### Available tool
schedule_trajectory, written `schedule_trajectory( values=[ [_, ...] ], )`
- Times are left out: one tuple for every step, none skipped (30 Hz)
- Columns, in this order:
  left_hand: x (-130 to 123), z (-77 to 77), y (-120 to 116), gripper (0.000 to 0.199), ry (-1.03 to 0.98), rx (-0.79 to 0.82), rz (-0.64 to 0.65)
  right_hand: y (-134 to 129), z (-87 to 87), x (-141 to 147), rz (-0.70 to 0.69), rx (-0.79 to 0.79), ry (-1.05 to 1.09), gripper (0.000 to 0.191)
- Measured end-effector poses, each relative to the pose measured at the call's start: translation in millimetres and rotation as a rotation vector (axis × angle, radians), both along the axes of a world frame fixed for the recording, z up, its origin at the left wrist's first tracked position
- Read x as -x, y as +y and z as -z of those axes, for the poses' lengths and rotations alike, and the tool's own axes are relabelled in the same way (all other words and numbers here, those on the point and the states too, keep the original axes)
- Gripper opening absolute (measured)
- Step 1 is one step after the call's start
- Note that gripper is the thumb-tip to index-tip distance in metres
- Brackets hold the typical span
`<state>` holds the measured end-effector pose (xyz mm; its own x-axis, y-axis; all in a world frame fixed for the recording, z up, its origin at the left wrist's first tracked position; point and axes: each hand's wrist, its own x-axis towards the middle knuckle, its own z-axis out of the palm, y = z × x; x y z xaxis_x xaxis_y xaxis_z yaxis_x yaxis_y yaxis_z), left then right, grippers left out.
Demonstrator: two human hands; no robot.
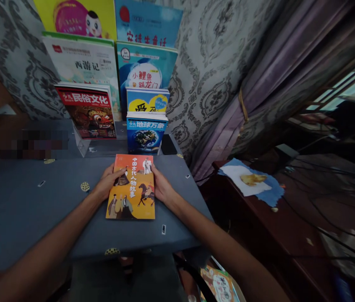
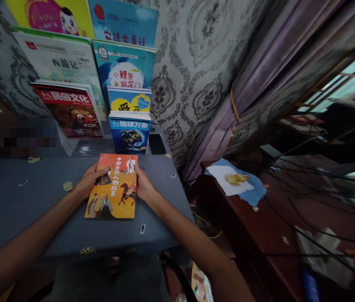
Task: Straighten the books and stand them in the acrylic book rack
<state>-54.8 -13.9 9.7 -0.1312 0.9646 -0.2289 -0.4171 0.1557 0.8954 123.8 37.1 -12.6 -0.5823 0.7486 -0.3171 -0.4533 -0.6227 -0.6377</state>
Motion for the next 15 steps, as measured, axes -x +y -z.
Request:
schedule_trajectory(
  values=[
    [-0.3,-0.2,-0.1,0.046,-0.005,0.0,0.002,0.0,-0.4,0.0,-0.008,0.004,0.003,0.037],
    [-0.5,-0.3,-0.2,0.046,-0.009,-0.002,0.002,0.1,-0.5,0.0,-0.011,0.012,0.001,0.038],
    [-0.8,-0.3,-0.2,0.047,-0.012,-0.004,0.0,0.3,-0.4,0.0,-0.005,0.023,-0.005,0.038],
    [-1.1,-0.1,-0.2,0.049,-0.013,-0.006,-0.002,0.5,-0.2,-0.1,0.003,0.032,-0.012,0.038],
    [-1.3,0.1,-0.3,0.05,-0.014,-0.009,-0.004,0.6,0.0,-0.2,0.011,0.034,-0.016,0.037],
    [-1.6,0.4,-0.4,0.051,-0.015,-0.011,-0.006,0.5,0.1,-0.3,0.014,0.032,-0.016,0.037],
    [-1.8,0.7,-0.6,0.053,-0.017,-0.012,-0.007,0.3,0.0,-0.4,0.015,0.028,-0.013,0.037],
    [-2.1,1.0,-0.7,0.053,-0.022,-0.013,-0.005,-0.1,-0.4,-0.6,0.014,0.025,-0.01,0.037],
    [-2.3,1.1,-0.9,0.054,-0.029,-0.013,-0.001,-0.7,-1.1,-0.8,0.01,0.024,-0.006,0.037],
    [-2.4,1.3,-1.1,0.054,-0.035,-0.013,0.005,-1.3,-1.9,-0.9,0.004,0.027,-0.003,0.038],
    [-2.4,1.4,-1.1,0.053,-0.038,-0.013,0.011,-1.9,-2.9,-0.9,0.0,0.031,0.0,0.038],
    [-2.3,1.5,-1.2,0.053,-0.039,-0.012,0.018,-2.4,-3.9,-0.8,-0.005,0.035,0.002,0.039],
    [-2.1,1.6,-1.1,0.052,-0.039,-0.013,0.02,-2.6,-4.8,-0.7,-0.008,0.041,0.004,0.04],
    [-1.9,1.8,-1.0,0.052,-0.039,-0.014,0.021,-2.7,-5.5,-0.5,-0.01,0.05,0.006,0.041],
    [-1.7,1.9,-1.0,0.053,-0.041,-0.016,0.021,-2.6,-5.9,-0.2,-0.005,0.06,0.008,0.042]
  ],
)
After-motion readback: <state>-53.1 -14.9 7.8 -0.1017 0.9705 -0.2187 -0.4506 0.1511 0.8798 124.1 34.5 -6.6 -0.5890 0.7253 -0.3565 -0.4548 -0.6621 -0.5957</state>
